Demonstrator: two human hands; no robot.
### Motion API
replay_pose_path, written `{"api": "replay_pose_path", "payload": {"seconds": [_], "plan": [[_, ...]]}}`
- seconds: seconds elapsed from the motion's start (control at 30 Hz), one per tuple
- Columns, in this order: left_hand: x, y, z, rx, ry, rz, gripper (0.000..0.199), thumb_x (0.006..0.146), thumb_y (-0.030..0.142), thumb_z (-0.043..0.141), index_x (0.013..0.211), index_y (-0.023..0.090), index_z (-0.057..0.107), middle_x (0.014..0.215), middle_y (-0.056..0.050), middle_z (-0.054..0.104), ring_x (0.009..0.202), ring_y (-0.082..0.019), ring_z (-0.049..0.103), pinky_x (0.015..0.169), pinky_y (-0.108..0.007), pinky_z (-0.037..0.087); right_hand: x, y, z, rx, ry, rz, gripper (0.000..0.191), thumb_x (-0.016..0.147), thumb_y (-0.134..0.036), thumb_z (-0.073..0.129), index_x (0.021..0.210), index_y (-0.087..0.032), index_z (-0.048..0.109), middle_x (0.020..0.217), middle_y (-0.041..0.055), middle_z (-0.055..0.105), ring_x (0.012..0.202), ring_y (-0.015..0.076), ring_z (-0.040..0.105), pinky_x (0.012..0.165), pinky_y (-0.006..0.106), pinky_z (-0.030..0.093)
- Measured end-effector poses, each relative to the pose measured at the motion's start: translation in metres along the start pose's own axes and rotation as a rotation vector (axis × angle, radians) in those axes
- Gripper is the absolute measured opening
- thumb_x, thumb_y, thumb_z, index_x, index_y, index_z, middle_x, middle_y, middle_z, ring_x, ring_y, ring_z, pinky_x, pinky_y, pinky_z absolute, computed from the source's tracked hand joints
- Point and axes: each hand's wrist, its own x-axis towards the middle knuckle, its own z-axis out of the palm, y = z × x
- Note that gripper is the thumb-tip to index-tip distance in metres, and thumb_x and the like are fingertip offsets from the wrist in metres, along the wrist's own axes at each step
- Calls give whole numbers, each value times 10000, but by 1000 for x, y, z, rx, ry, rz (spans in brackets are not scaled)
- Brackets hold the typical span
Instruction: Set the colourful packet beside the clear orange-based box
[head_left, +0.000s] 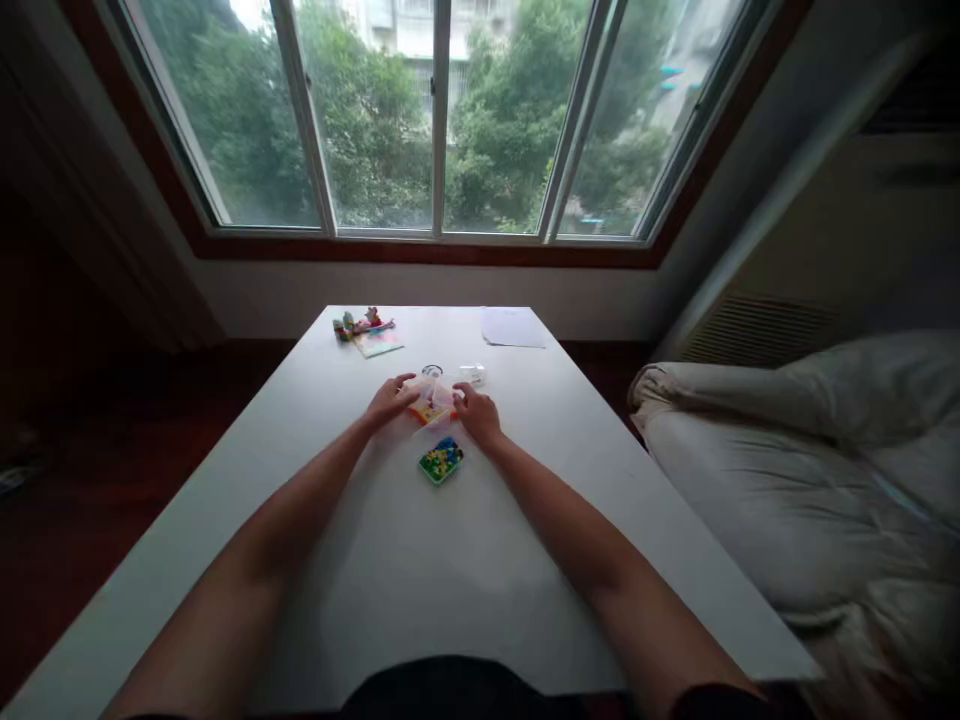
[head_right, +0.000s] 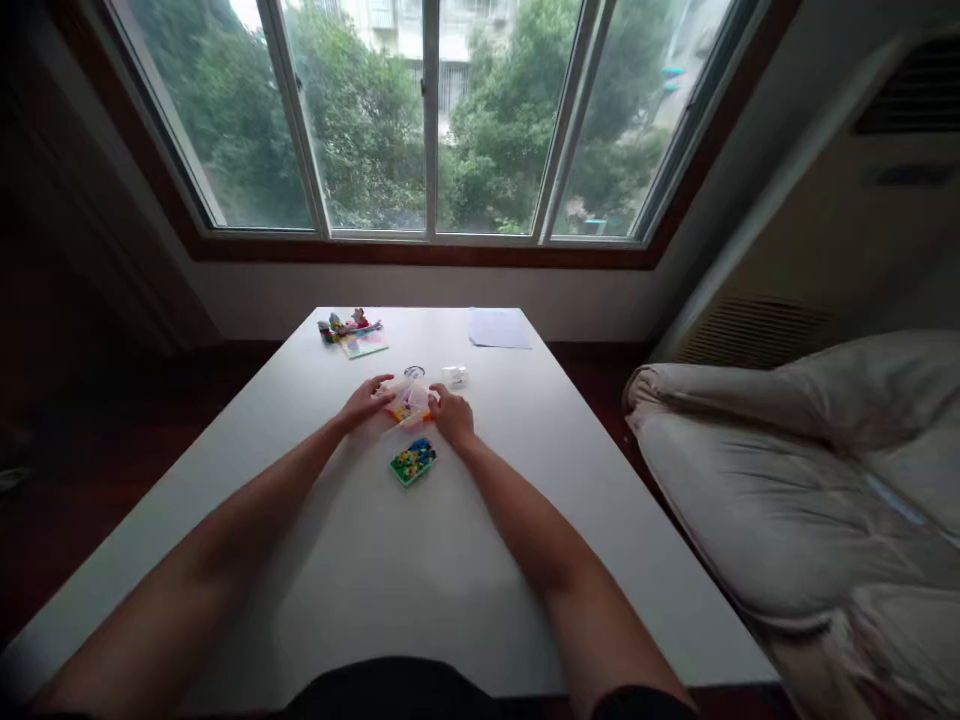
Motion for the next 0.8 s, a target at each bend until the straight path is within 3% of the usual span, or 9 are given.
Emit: {"api": "replay_pose_path", "payload": {"seconds": [0.2, 0.33, 0.5, 0.8], "plan": [[-26, 2, 12, 122, 68, -5, 564, 916, 478, 596, 1426, 238, 572, 966, -54, 615, 853, -206, 607, 815, -346, 510, 7, 8, 2, 118, 42, -71, 286, 989, -331, 544, 1221, -245, 688, 1044, 47, 694, 864, 159, 659, 829, 261, 499], [-39, 5, 16, 208, 153, 60, 517, 945, 473, 575, 1398, 223, 587, 1102, -98, 609, 979, -239, 607, 911, -389, 512, 7, 9, 4, 237, 74, -85, 217, 964, -326, 577, 1108, -221, 699, 1133, 60, 640, 803, 132, 664, 806, 265, 532], [-47, 8, 16, 262, 246, 168, 422, 1001, 424, 497, 1349, 213, 609, 1282, -124, 561, 1173, -274, 553, 1054, -442, 465, 6, 7, 10, 357, 70, -71, 164, 906, -275, 614, 1042, -225, 693, 1102, 48, 629, 830, 146, 676, 802, 291, 563], [-48, 3, 17, 243, 298, 85, 387, 996, 424, 502, 1320, 238, 602, 1383, -116, 492, 1214, -277, 578, 1026, -439, 523, 10, 11, 30, 669, -53, -93, 233, 836, -273, 636, 1061, -224, 670, 1179, 54, 624, 1003, 195, 686, 869, 350, 582]]}}
